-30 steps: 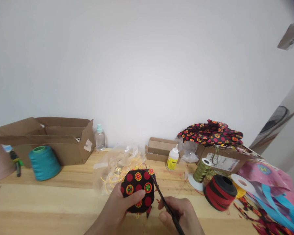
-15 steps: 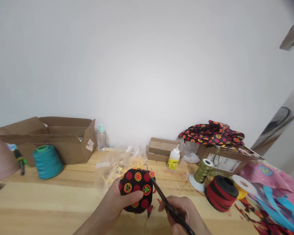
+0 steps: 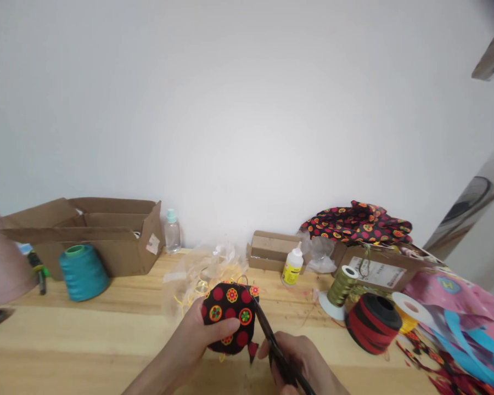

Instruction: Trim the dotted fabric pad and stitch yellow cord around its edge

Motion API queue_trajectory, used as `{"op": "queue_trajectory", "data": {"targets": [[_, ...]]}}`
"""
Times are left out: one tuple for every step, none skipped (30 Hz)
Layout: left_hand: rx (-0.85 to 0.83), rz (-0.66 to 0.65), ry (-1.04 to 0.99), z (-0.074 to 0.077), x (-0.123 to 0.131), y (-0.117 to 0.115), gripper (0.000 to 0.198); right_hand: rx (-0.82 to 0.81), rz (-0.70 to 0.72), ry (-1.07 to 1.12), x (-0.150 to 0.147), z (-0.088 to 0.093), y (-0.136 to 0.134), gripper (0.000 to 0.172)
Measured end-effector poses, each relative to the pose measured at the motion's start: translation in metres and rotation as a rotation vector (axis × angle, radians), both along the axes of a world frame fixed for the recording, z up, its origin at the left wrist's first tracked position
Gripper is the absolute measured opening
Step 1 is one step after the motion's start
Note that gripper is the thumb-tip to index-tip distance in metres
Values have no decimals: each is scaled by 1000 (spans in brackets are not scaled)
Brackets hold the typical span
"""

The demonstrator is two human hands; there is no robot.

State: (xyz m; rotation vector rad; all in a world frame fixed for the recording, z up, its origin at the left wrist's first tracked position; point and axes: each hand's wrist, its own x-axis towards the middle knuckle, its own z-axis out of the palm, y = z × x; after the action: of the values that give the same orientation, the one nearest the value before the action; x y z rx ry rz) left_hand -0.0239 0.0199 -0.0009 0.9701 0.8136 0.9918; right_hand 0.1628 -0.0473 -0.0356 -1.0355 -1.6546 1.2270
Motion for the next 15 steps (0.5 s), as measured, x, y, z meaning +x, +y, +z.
{"op": "queue_trajectory", "data": {"targets": [[1,-7,-4,-1,0,0,39,-14,17,1,0,1,1,67],[6,-17,-8,-1,-1,1,38,-33,39,-4,-1,3,2,69],[10,-28,-14,-2,-2,1,37,-50,66,-11,-1,4,4,71],[15,-37,-20,-3,-3,2,37,-61,87,-18,-1,7,5,73],[18,-42,-26,-4,-4,3,37,-66,95,-27,-2,9,6,73],[19,-42,-29,-6,-4,4,37,-62,82,-42,-3,12,7,71],[17,-39,-27,-6,-5,5,37,-53,46,-61,-4,16,7,68],[18,-34,-22,-7,-6,6,36,-44,-6,-82,-5,19,6,64],[20,-33,-14,-8,-6,6,35,-42,-55,-104,-6,22,5,59],[23,-35,-11,-8,-6,6,34,-51,-85,-122,-6,24,4,54],[25,-41,-13,-8,-6,6,34,-64,-91,-130,-6,26,4,52],[25,-48,-20,-9,-6,6,35,-73,-77,-129,-6,27,5,51],[19,-55,-28,-9,-5,6,36,-73,-53,-122,-5,26,6,52],[7,-63,-36,-10,-4,5,37,-62,-28,-116,-3,25,8,52],[-6,-71,-44,-10,-2,5,37,-36,-11,-113,-2,23,11,52]]}}
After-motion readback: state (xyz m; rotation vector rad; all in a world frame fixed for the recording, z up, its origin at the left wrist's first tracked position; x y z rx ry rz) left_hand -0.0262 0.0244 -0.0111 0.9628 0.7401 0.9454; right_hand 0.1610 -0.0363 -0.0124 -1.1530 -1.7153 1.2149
